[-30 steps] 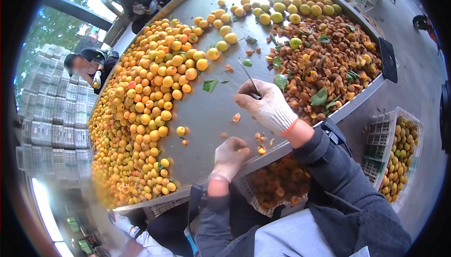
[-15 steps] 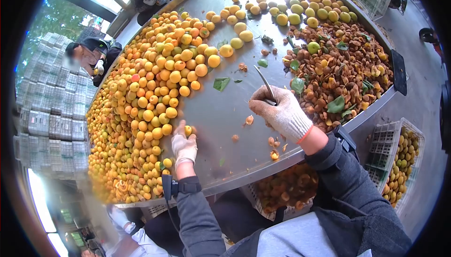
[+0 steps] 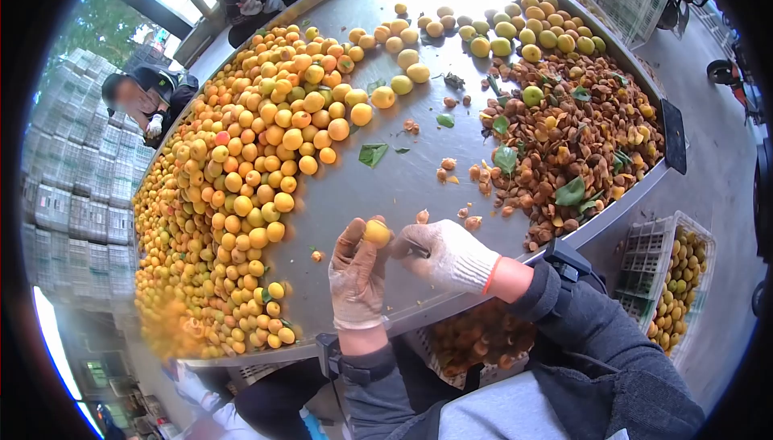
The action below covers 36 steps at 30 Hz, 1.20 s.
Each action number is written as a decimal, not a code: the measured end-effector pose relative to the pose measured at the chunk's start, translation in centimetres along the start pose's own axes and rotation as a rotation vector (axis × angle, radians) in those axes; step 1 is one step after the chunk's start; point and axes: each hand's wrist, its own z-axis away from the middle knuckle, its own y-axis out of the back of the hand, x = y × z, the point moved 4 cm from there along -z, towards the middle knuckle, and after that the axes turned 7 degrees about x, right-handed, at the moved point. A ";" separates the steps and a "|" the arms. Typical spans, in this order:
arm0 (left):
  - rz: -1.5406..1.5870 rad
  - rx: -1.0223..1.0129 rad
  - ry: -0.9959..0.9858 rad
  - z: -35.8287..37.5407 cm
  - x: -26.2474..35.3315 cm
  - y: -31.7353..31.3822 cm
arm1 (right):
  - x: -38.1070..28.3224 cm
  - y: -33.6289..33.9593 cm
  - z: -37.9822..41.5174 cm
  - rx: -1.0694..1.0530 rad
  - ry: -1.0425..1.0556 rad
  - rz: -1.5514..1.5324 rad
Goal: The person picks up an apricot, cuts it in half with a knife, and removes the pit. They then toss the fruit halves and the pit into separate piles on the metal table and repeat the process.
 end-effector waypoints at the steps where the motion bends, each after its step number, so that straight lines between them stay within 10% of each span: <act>1: 0.034 -0.025 -0.024 0.1 0.0 -0.1 | -0.3 -0.1 0.2 -0.020 0.002 0.048; 17: 0.066 0.033 0.007 0.1 -0.4 0.2 | 0.2 -1.2 -0.7 -0.082 0.066 0.212; 22: -0.490 0.105 -0.343 1.2 0.2 -1.6 | 0.5 -1.3 -1.6 -0.137 -0.136 0.053; 28: -0.287 0.086 -0.037 0.2 -0.7 -0.8 | 0.0 -1.6 -1.5 -0.108 0.017 0.283; 36: -0.466 0.010 -0.161 0.9 0.5 -1.6 | 0.0 -1.3 -1.9 -0.263 -0.085 0.139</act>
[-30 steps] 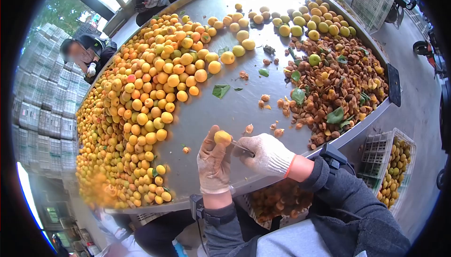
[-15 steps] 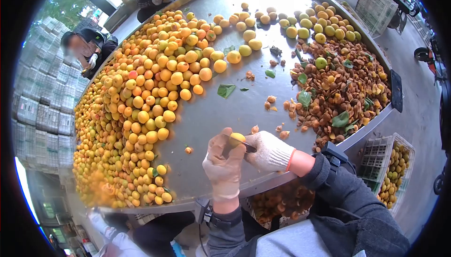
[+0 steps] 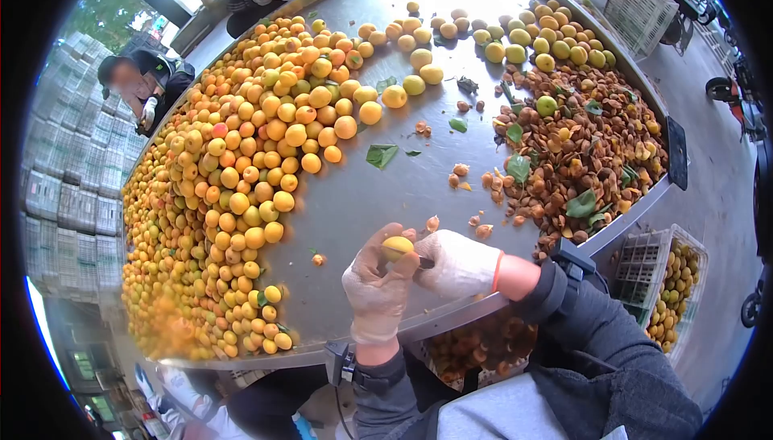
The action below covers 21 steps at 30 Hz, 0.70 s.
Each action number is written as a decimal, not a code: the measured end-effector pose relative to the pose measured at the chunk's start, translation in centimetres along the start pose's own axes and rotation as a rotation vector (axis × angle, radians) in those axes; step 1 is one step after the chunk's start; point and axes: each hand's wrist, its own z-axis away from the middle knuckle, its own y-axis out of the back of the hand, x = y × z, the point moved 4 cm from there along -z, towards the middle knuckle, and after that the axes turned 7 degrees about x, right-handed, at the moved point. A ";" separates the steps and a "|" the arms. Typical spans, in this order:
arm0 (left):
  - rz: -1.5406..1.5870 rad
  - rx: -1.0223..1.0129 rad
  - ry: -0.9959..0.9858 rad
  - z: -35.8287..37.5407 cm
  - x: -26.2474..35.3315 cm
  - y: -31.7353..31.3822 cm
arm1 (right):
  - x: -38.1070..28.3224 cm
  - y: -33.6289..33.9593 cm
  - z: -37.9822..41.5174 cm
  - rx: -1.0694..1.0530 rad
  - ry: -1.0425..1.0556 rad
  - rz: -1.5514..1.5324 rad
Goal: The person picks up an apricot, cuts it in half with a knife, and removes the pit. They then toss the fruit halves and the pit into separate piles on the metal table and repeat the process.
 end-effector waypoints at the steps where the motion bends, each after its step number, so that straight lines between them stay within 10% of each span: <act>1: 0.002 -0.039 0.038 0.0 0.0 0.0 | -0.1 -0.2 0.2 -0.159 -0.110 -0.242; 8: 0.203 -0.221 0.117 -1.1 -0.3 0.3 | 0.3 1.1 0.6 -0.218 -0.023 -0.182; 11: 0.347 -0.002 -0.003 -2.3 -1.3 1.5 | -0.2 4.4 1.8 -0.023 -0.168 -0.378; 16: -0.653 -0.049 -0.560 -0.5 0.1 -1.8 | -1.4 4.3 1.1 0.386 0.053 -0.057; 20: -0.499 -0.025 -0.530 0.4 0.3 -2.6 | -0.1 3.1 0.7 0.362 0.143 -0.206; 21: -0.231 0.007 -0.252 -0.1 -0.9 -1.7 | -0.5 3.2 0.7 0.359 0.143 -0.208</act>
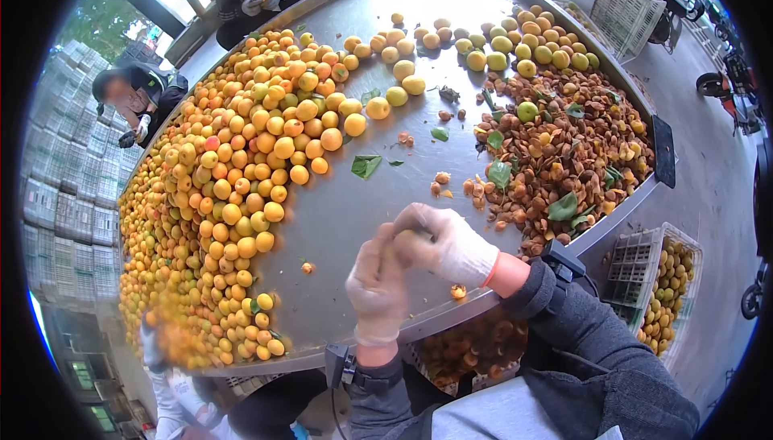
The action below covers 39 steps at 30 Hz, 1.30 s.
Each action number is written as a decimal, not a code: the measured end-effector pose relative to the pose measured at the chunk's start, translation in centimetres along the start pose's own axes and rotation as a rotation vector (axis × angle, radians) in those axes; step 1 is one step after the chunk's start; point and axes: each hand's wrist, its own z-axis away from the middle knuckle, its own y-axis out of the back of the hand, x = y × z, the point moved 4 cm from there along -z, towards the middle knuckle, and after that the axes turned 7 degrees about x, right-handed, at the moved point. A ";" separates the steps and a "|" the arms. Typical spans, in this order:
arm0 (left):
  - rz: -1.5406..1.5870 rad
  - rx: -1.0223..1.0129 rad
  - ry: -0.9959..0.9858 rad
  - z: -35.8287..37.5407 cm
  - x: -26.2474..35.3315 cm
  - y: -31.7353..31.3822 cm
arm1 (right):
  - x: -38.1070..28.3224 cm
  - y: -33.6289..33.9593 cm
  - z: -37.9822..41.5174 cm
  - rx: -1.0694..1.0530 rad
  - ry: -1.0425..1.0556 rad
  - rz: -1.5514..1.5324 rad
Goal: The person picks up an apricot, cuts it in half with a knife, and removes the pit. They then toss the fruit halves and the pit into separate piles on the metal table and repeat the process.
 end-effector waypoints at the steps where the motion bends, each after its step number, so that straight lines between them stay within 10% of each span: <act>1: 0.263 0.033 0.283 0.1 -1.4 0.4 | 0.0 -0.1 0.0 -0.034 -0.243 -0.172; 6: 0.663 0.030 0.332 -0.7 -1.6 2.0 | -0.3 0.3 -0.3 -0.222 -0.560 -0.338; 10: 0.974 -0.034 0.425 -0.9 -2.2 2.4 | 3.6 -0.2 -1.0 -0.186 -0.111 0.370; 15: 0.871 -0.022 0.545 0.1 -4.3 1.3 | 0.1 2.3 -1.5 0.496 -0.217 -0.841; 28: 0.489 0.022 0.478 1.2 -3.5 -1.7 | -0.8 1.4 -0.1 0.513 0.109 -0.627; 30: 0.478 0.036 0.494 1.4 -4.2 -2.1 | -1.8 1.2 -0.6 0.440 0.691 -0.339; 34: 0.591 0.014 0.620 1.1 -4.8 -2.2 | 0.9 1.8 -1.6 0.545 -0.148 -0.930; 39: 0.941 -0.127 0.738 1.0 -5.7 -2.4 | 3.7 1.1 -3.0 0.552 -0.331 -1.295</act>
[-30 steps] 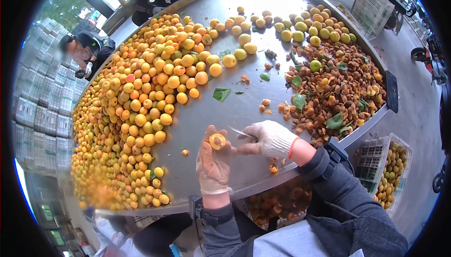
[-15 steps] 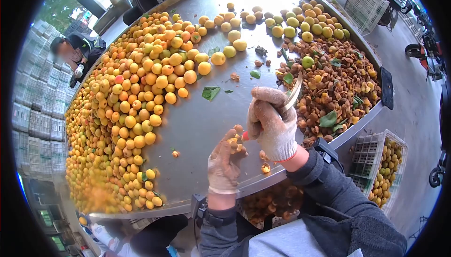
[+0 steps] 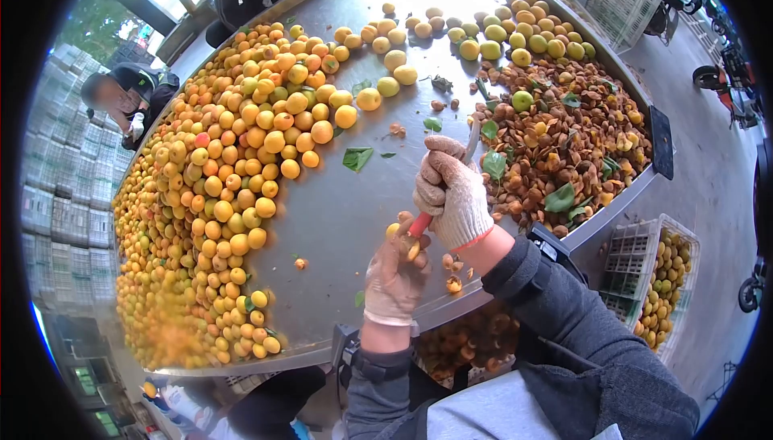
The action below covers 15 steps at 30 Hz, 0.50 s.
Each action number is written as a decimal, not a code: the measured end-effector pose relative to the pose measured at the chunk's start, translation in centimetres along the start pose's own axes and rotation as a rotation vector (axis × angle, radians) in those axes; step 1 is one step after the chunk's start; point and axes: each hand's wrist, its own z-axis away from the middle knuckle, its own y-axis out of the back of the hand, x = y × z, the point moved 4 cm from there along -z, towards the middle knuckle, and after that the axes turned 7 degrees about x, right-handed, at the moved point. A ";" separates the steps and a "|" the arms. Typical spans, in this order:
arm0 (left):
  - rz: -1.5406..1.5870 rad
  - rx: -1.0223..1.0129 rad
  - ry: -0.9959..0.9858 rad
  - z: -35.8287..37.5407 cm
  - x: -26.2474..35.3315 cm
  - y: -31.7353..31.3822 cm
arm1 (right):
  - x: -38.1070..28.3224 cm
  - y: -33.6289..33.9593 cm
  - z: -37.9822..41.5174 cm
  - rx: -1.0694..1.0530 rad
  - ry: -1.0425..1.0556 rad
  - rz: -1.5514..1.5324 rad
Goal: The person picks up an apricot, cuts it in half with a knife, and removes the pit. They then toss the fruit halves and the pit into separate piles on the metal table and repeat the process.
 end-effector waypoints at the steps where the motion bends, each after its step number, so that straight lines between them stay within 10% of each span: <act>1: 0.109 -0.180 0.084 0.0 -0.3 -0.2 | 0.1 0.2 -0.2 -0.001 -0.002 0.001; 5: 0.156 -0.181 0.112 -0.2 0.6 0.3 | -0.3 0.9 -1.0 0.084 -0.068 -0.146; 7: -0.034 0.082 -0.214 0.5 2.3 -0.1 | -0.9 1.0 -1.0 0.094 -0.080 -0.220; 15: -0.750 0.425 -0.528 0.5 5.9 0.5 | -4.2 0.8 0.3 0.003 0.098 -0.002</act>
